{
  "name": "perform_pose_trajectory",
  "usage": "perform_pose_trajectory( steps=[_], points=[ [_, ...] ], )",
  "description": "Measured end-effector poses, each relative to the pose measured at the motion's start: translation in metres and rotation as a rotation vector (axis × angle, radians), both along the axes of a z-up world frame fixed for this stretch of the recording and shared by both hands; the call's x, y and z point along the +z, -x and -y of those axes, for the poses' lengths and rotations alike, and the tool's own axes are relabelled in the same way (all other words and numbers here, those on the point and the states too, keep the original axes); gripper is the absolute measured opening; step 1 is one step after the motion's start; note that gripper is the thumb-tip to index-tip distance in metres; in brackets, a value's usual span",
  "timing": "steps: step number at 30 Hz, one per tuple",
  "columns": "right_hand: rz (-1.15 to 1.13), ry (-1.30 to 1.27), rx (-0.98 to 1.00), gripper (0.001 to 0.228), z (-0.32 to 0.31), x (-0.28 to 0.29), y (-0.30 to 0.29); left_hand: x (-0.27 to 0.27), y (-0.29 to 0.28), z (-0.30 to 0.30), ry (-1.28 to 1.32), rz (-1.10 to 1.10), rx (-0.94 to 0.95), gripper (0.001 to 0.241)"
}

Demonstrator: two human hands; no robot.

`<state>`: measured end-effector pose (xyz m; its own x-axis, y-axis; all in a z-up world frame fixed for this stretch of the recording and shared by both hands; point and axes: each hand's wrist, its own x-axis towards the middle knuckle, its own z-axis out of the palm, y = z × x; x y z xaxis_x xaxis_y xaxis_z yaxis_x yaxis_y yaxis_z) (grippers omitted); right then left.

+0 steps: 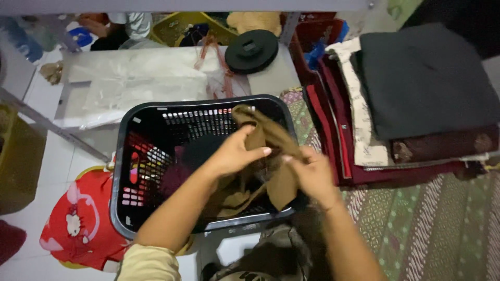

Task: The person takes a brown t-shirt from a laundry basket and places it on a patterned surface. They spray the shirt with water from a bottle and iron it using a manual iron. The person folds the shirt, irons the folded sections, and then places the finished item on a stack of clothes.

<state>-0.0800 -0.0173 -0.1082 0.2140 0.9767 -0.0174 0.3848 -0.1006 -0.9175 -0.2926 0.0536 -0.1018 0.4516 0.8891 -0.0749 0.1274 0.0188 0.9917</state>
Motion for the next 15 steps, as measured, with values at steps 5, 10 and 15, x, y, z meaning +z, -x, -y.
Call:
perform_pose_trajectory(
  steps=[5,10,15],
  points=[
    [0.223,0.072,-0.304,0.038,0.023,0.088,-0.094,0.042,0.01,-0.009,-0.509,-0.706,-0.086,0.064],
    [0.114,-0.071,-0.39,0.035,0.082,0.115,-0.173,-0.043,0.014,-0.044,-0.777,-0.897,0.086,0.024],
    [-0.008,-0.167,-0.325,0.04,0.139,0.104,-0.206,-0.066,-0.015,-0.045,-0.886,-0.755,0.272,0.029]
  ],
)
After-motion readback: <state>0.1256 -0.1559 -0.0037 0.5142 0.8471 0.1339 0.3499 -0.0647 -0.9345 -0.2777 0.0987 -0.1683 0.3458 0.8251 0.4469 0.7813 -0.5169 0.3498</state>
